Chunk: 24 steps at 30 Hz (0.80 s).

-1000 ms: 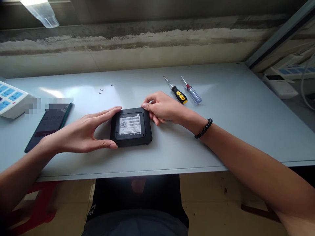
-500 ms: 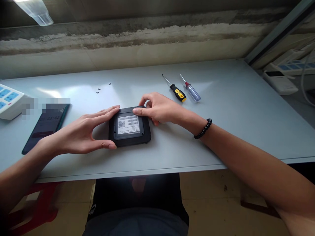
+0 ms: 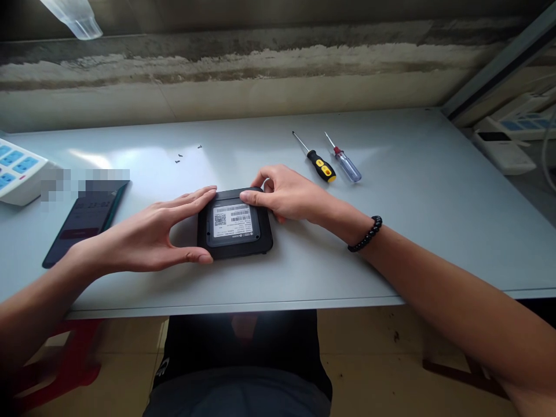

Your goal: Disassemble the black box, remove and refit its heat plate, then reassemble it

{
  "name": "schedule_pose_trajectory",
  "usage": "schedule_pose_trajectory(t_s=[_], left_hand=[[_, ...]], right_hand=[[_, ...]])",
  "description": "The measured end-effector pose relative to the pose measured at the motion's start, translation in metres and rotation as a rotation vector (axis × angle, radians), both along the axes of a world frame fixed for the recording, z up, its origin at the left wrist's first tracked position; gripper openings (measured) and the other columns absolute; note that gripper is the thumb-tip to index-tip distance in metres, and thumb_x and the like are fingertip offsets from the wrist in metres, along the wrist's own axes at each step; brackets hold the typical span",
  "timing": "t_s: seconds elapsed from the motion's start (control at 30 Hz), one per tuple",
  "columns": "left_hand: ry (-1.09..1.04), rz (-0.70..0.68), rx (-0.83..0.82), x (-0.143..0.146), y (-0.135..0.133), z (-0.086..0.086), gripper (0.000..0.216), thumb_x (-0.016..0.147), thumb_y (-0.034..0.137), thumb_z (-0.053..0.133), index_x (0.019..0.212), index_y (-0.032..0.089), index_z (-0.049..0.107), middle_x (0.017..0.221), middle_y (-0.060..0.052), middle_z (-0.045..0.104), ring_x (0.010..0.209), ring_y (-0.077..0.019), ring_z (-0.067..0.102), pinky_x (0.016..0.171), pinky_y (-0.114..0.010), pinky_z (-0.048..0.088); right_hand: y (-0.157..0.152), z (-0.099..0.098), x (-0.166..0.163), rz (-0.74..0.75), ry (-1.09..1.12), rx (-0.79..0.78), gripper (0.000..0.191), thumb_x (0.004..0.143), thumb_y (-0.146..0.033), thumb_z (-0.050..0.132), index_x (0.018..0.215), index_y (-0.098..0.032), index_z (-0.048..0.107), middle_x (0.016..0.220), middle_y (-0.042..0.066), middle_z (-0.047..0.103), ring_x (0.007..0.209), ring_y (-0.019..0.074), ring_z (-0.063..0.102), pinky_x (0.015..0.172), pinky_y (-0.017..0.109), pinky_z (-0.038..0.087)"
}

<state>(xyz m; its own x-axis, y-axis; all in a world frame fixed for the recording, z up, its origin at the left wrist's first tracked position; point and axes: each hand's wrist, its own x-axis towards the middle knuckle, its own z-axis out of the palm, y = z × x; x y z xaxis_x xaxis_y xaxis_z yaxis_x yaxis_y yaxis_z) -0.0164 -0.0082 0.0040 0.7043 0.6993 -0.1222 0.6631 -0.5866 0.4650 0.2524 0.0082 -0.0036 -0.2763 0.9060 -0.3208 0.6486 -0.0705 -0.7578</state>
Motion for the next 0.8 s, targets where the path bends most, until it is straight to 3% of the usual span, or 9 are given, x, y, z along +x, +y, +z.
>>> schedule_pose_trajectory(t_s=[0.2, 0.47, 0.8], left_hand=[[0.004, 0.007, -0.014, 0.0003, -0.0011, -0.0001, 0.117, 0.083, 0.085, 0.062, 0.164, 0.007, 0.031, 0.169, -0.018, 0.030, 0.159, -0.0359, 0.030, 0.131, -0.049, 0.030], [0.000, 0.020, -0.014, -0.0002, -0.0011, -0.0011, 0.117, 0.081, 0.088, 0.060, 0.165, 0.012, 0.031, 0.169, -0.018, 0.031, 0.157, -0.0379, 0.033, 0.129, -0.053, 0.033], [-0.017, -0.043, 0.132, -0.0025, 0.0037, -0.0054, 0.124, 0.076, 0.098, 0.048, 0.160, 0.007, 0.042, 0.160, -0.024, 0.046, 0.148, -0.0429, 0.047, 0.122, -0.054, 0.043]], right_hand=[[0.0002, -0.0011, 0.0007, 0.001, -0.013, 0.011, 0.032, 0.094, -0.048, 0.069, 0.104, -0.018, 0.064, 0.085, 0.001, 0.063, 0.047, 0.0057, 0.050, 0.047, 0.026, 0.038], [-0.0003, -0.0014, 0.0008, -0.004, -0.004, 0.016, 0.033, 0.093, -0.049, 0.070, 0.104, -0.018, 0.065, 0.085, 0.002, 0.063, 0.048, 0.0058, 0.049, 0.047, 0.027, 0.038], [-0.0013, 0.0021, -0.0011, 0.006, -0.043, 0.028, 0.031, 0.096, -0.044, 0.066, 0.114, -0.019, 0.065, 0.074, -0.002, 0.058, 0.050, 0.0076, 0.054, 0.052, 0.027, 0.039]])
